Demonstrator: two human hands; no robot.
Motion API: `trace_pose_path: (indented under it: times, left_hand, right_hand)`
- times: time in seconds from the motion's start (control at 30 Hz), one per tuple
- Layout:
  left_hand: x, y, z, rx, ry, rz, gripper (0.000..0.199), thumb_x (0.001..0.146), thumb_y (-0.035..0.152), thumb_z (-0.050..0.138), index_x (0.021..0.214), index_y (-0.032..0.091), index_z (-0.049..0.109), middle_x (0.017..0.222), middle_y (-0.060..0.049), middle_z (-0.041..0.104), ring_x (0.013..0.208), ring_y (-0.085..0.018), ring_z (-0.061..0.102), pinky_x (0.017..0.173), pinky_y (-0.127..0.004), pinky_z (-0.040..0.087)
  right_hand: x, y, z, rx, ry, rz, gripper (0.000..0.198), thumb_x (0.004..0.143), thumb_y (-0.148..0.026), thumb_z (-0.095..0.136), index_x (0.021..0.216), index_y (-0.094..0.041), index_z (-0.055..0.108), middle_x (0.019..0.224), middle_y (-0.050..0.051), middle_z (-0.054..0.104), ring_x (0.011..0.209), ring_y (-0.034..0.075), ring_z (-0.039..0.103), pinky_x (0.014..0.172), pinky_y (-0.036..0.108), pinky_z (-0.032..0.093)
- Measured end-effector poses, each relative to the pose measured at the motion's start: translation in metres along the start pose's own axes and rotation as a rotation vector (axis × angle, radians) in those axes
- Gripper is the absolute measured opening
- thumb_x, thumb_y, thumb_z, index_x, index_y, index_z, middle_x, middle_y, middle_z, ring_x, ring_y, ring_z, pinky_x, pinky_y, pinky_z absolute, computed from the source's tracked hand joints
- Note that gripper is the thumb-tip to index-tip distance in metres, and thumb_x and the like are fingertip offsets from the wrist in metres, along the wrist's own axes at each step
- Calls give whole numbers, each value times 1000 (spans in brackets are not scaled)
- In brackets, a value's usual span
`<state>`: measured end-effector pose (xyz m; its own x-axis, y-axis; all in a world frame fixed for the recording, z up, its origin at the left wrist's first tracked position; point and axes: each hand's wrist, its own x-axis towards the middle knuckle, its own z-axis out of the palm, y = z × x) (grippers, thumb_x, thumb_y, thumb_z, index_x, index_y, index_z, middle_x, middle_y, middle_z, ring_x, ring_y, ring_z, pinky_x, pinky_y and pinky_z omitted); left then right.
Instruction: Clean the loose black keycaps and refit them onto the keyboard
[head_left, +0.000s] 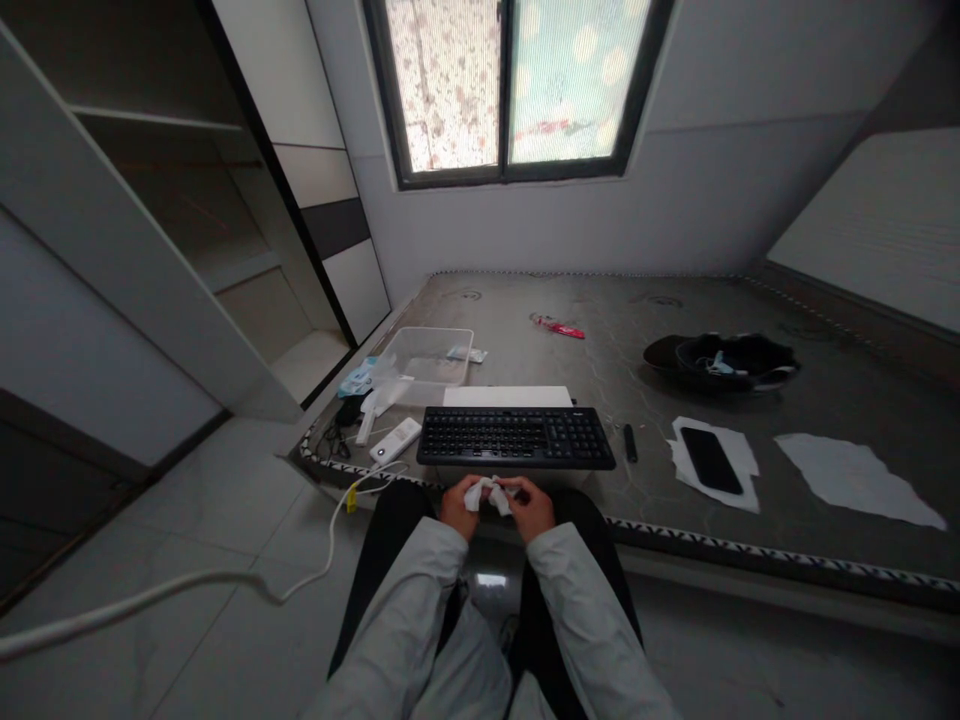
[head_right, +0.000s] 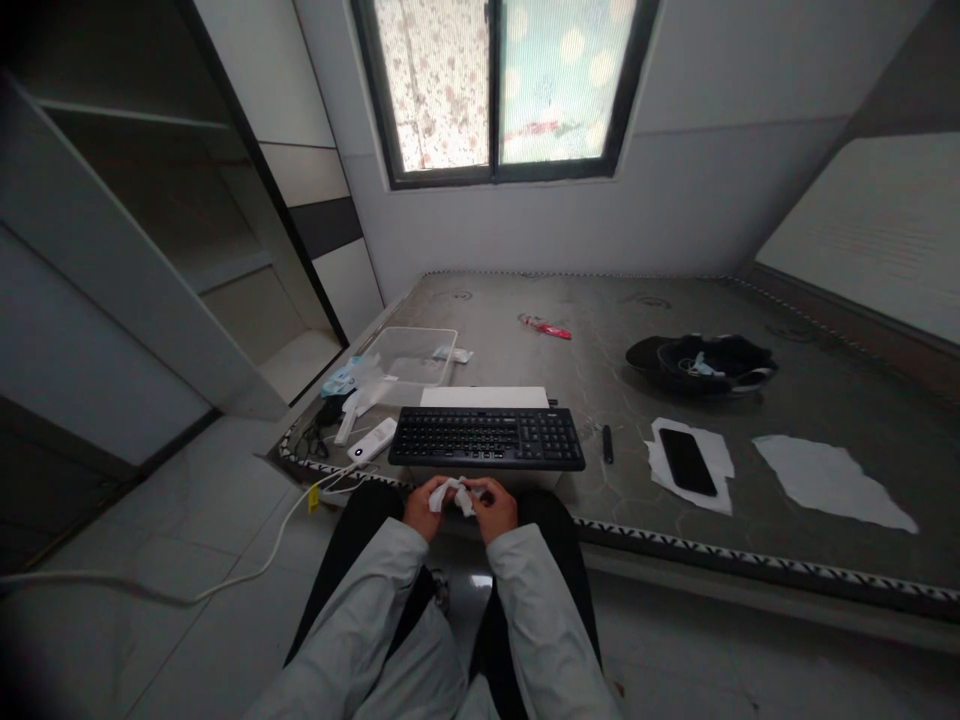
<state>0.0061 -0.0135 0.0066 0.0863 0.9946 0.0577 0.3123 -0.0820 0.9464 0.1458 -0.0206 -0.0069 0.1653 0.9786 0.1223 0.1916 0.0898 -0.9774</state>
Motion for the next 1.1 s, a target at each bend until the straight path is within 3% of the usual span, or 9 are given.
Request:
trace_pose_path:
  times: [0.1,0.23,0.37,0.57,0.73,0.87,1.1]
  left_hand:
    - [3,-5,1,-120,-49,-95,38,73,48,52,87,14,59,47,5,48,34,-7,38,36,-19,28]
    - [6,-7,1,-228,-53,-128,44,68,53,55,87,14,56,54,5,49,33,-4,36,33,-18,26]
    - [5,-5,0,-237,-46,-124,43,68,52,56,86,14,56,53,6,48,33,-4,35,33,-17,26]
    - [7,-10,-1,-215,-4,-120,40,69,51,55,85,14,56,47,7,44,32,-4,35,33,-17,26]
    - [10,-20,-3,-174,72,-143,39,69,50,54,87,15,56,46,8,44,32,-5,36,33,-17,28]
    - [10,-18,-4,-156,80,-154,37,70,48,54,85,14,57,44,8,43,33,-6,36,33,-18,28]
    - [9,-14,-5,-68,127,-169,38,68,49,55,84,16,62,47,5,51,39,-9,45,39,-19,33]
  right_hand:
    - [3,4,0,53,10,69,31,62,-40,64,83,-16,69,70,3,67,57,14,55,53,24,43]
    - [5,7,0,141,57,116,37,58,-43,68,82,-14,67,67,3,66,56,15,56,52,24,44]
    - [5,9,1,217,57,124,35,57,-41,70,80,-15,63,68,4,65,59,15,57,54,25,46]
    - [8,16,2,248,161,9,28,58,-39,69,69,-17,56,89,7,62,84,19,57,72,28,47]
    - [12,21,-3,313,273,94,36,58,-42,69,81,-16,57,74,3,62,72,16,58,66,27,48]
    - [11,15,-5,366,194,137,48,62,-42,66,101,-15,59,76,5,65,67,15,60,60,27,49]
    - [7,4,-3,462,105,221,53,59,-46,68,101,-15,62,76,8,70,66,20,65,57,31,54]
